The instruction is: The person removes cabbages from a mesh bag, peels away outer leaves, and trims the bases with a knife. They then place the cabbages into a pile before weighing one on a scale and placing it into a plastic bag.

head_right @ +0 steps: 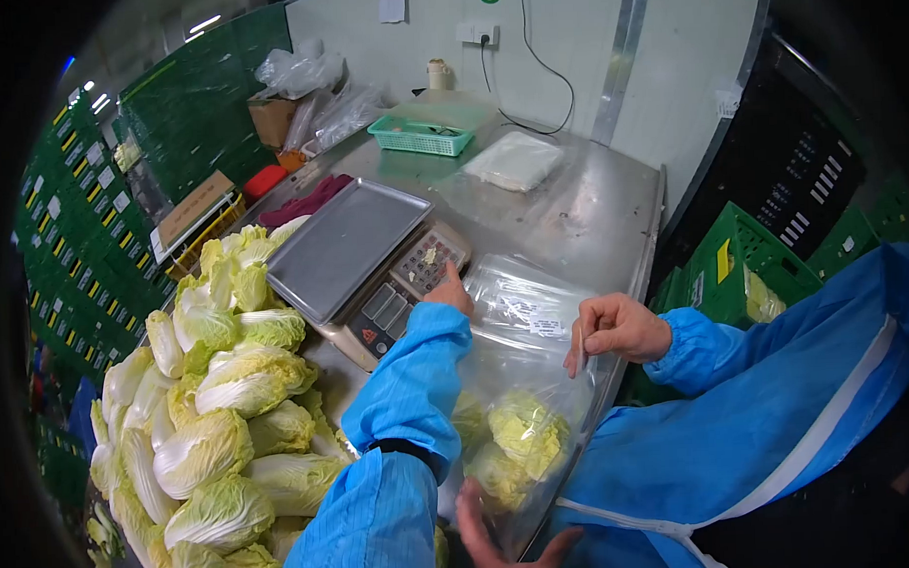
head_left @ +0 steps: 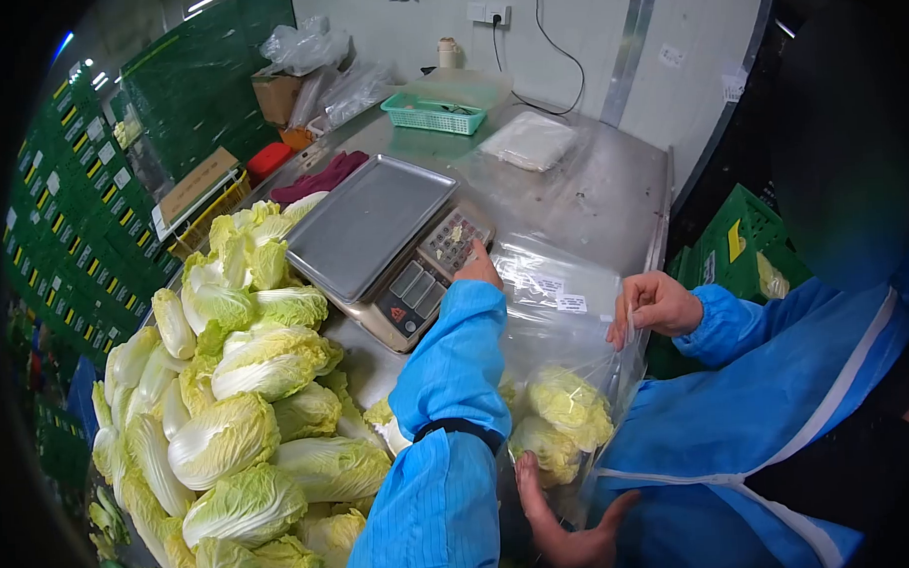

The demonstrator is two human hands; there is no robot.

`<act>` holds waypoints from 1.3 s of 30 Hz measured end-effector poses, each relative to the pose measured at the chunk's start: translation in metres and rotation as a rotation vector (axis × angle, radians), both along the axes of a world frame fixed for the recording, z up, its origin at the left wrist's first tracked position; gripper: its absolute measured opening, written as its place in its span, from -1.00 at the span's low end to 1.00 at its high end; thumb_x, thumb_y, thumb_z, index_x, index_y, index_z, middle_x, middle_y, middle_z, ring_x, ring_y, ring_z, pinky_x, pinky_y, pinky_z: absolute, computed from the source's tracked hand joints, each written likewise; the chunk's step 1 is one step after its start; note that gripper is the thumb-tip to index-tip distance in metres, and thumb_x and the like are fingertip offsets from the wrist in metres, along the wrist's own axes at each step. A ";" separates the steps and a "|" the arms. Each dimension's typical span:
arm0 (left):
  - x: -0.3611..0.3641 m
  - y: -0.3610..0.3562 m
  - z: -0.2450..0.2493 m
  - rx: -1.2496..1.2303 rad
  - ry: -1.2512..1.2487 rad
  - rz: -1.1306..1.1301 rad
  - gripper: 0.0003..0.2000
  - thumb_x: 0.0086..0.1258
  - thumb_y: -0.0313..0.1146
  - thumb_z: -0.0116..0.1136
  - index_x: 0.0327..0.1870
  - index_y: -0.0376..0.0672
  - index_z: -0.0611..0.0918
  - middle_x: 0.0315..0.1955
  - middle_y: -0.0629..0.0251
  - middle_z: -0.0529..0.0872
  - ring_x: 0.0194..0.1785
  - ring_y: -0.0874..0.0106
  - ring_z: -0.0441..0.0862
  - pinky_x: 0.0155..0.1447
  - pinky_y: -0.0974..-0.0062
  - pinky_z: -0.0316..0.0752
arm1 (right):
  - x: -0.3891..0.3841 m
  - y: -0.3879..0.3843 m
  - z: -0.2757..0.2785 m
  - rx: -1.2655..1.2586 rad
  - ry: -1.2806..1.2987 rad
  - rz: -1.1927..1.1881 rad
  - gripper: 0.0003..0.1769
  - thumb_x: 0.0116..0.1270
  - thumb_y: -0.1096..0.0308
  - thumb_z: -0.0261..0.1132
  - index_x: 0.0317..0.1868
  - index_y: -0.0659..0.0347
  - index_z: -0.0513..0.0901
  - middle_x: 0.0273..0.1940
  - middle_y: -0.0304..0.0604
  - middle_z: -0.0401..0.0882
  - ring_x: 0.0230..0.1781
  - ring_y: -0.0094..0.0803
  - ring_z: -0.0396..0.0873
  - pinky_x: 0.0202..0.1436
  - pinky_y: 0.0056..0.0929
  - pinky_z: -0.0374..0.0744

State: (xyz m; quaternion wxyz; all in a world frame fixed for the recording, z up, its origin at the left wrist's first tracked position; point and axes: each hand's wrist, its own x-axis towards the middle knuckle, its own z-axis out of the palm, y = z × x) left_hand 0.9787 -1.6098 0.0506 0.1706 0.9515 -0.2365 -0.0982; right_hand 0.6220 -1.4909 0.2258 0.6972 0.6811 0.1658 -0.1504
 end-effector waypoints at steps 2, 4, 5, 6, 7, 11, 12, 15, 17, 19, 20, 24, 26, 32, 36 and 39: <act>0.005 -0.004 -0.006 -0.030 -0.008 0.015 -0.23 0.21 -0.39 0.03 0.41 -0.27 -0.09 -0.31 -0.05 0.69 -0.27 0.10 0.68 -0.13 0.23 0.54 | -0.002 0.000 -0.013 0.177 -0.189 -0.081 -0.13 0.07 0.27 0.39 0.37 0.19 0.16 0.34 -0.05 0.15 0.34 -0.32 0.18 0.28 -0.33 0.31; 0.009 -0.006 -0.010 -0.057 -0.015 0.037 -0.23 0.21 -0.38 0.03 0.41 -0.28 -0.08 -0.30 -0.04 0.69 -0.27 0.10 0.68 -0.12 0.22 0.53 | -0.006 0.002 -0.024 0.357 -0.377 -0.159 0.00 0.02 0.11 0.44 0.41 0.09 0.09 0.35 -0.08 0.14 0.35 -0.30 0.16 0.35 -0.29 0.22; 0.010 -0.006 -0.011 -0.056 -0.018 0.037 -0.23 0.21 -0.37 0.04 0.41 -0.29 -0.07 -0.29 -0.04 0.69 -0.26 0.11 0.68 -0.12 0.21 0.53 | -0.005 0.004 -0.024 0.369 -0.366 -0.184 0.02 -0.01 0.01 0.44 0.42 -0.02 0.09 0.35 -0.10 0.15 0.36 -0.24 0.14 0.32 -0.03 0.18; 0.011 -0.006 -0.011 -0.055 -0.021 0.038 -0.23 0.20 -0.36 0.05 0.40 -0.30 -0.06 -0.28 -0.04 0.69 -0.25 0.11 0.68 -0.11 0.21 0.53 | -0.004 0.004 -0.026 0.380 -0.355 -0.210 0.04 -0.04 -0.09 0.44 0.42 -0.13 0.09 0.35 -0.12 0.15 0.37 -0.17 0.12 0.28 0.24 0.14; 0.012 -0.006 -0.011 -0.054 -0.019 0.038 -0.23 0.20 -0.36 0.05 0.40 -0.30 -0.06 -0.28 -0.04 0.69 -0.25 0.11 0.68 -0.11 0.21 0.53 | -0.003 0.003 -0.030 0.369 -0.343 -0.192 0.00 -0.03 -0.06 0.43 0.40 -0.11 0.11 0.33 -0.12 0.17 0.35 -0.18 0.14 0.27 0.21 0.15; 0.018 -0.006 -0.014 -0.113 -0.023 0.058 -0.23 0.19 -0.29 0.08 0.39 -0.32 -0.02 -0.22 -0.08 0.66 -0.21 0.05 0.66 -0.07 0.19 0.52 | -0.002 -0.005 -0.038 0.356 -0.330 -0.094 -0.14 0.04 0.04 0.38 0.33 -0.01 0.19 0.26 -0.12 0.25 0.27 -0.22 0.22 0.24 0.07 0.22; 0.019 -0.007 -0.014 -0.125 -0.014 0.069 -0.23 0.19 -0.24 0.09 0.38 -0.30 0.02 -0.18 -0.14 0.64 -0.19 0.01 0.64 -0.05 0.17 0.51 | -0.003 -0.005 -0.039 0.354 -0.327 -0.085 -0.18 0.06 0.07 0.36 0.31 0.01 0.21 0.24 -0.12 0.27 0.25 -0.23 0.24 0.23 0.04 0.23; 0.013 -0.012 -0.007 -0.148 0.091 0.120 -0.20 0.19 -0.24 0.10 0.39 -0.30 -0.02 -0.11 -0.18 0.60 -0.14 -0.03 0.62 -0.01 0.17 0.49 | -0.002 -0.006 -0.034 0.347 -0.320 -0.032 -0.29 0.10 0.14 0.33 0.26 0.09 0.27 0.18 -0.13 0.33 0.19 -0.26 0.31 0.20 -0.07 0.28; 0.009 -0.011 -0.020 -0.133 0.000 0.118 -0.19 0.17 -0.34 0.08 0.40 -0.33 -0.08 -0.26 -0.07 0.68 -0.24 0.06 0.67 -0.10 0.19 0.52 | -0.001 -0.006 -0.026 0.326 -0.305 0.003 -0.36 0.14 0.19 0.30 0.22 0.13 0.31 0.15 -0.13 0.37 0.15 -0.28 0.35 0.19 -0.14 0.31; 0.004 -0.008 -0.024 -0.160 0.008 0.054 -0.17 0.18 -0.31 0.08 0.41 -0.29 -0.13 -0.30 -0.05 0.69 -0.27 0.06 0.66 -0.12 0.18 0.52 | 0.001 -0.008 -0.019 0.314 -0.300 0.033 -0.43 0.17 0.25 0.28 0.19 0.18 0.35 0.11 -0.13 0.41 0.11 -0.30 0.39 0.17 -0.20 0.35; 0.004 -0.007 -0.029 -0.167 -0.025 0.044 -0.15 0.19 -0.30 0.08 0.41 -0.27 -0.16 -0.32 -0.04 0.69 -0.30 0.07 0.66 -0.15 0.19 0.52 | 0.001 -0.009 -0.017 0.318 -0.299 0.044 -0.46 0.19 0.27 0.27 0.17 0.21 0.37 0.09 -0.13 0.43 0.09 -0.31 0.41 0.16 -0.24 0.36; 0.004 -0.006 -0.024 -0.164 -0.014 0.042 -0.16 0.19 -0.29 0.08 0.42 -0.26 -0.14 -0.32 -0.05 0.69 -0.29 0.07 0.66 -0.15 0.18 0.52 | 0.000 -0.017 -0.022 0.335 -0.332 0.093 -0.59 0.25 0.38 0.22 0.10 0.30 0.45 0.01 -0.14 0.51 0.01 -0.35 0.50 0.12 -0.38 0.43; -0.003 -0.004 -0.017 -0.159 -0.035 -0.003 -0.16 0.20 -0.25 0.09 0.42 -0.24 -0.13 -0.31 -0.05 0.69 -0.28 0.06 0.66 -0.15 0.17 0.52 | 0.001 -0.022 -0.026 0.399 -0.414 0.115 -0.66 0.28 0.43 0.19 0.06 0.35 0.49 -0.02 -0.14 0.55 -0.03 -0.36 0.54 0.11 -0.44 0.46; -0.016 0.018 -0.006 -0.237 -0.010 -0.199 -0.41 0.21 -0.13 0.13 0.23 -0.21 0.31 -0.28 -0.14 0.65 -0.16 -0.05 0.61 0.02 0.14 0.46 | 0.000 -0.016 -0.018 0.258 -0.256 0.142 -0.77 0.28 0.46 0.18 -0.09 0.38 0.58 -0.14 -0.09 0.63 -0.14 -0.37 0.60 0.11 -0.47 0.47; -0.007 0.092 0.017 -0.067 0.151 -0.420 -0.53 0.10 0.04 0.21 -0.27 -0.28 0.63 -0.28 -0.05 0.67 -0.21 0.04 0.62 -0.10 0.23 0.50 | -0.009 -0.019 -0.037 0.381 -0.324 0.218 -0.75 0.39 0.38 0.04 -0.14 0.30 0.62 -0.22 -0.09 0.63 -0.10 -0.32 0.58 0.14 -0.43 0.44; -0.024 0.152 0.037 0.132 0.409 -0.495 -0.37 -0.04 0.23 0.26 -0.29 -0.29 0.67 -0.36 0.02 0.69 -0.24 0.15 0.64 -0.16 0.29 0.51 | -0.011 -0.023 -0.054 0.470 -0.373 0.236 -0.76 0.37 0.40 0.06 -0.17 0.35 0.63 -0.26 -0.10 0.62 -0.15 -0.37 0.58 0.07 -0.47 0.46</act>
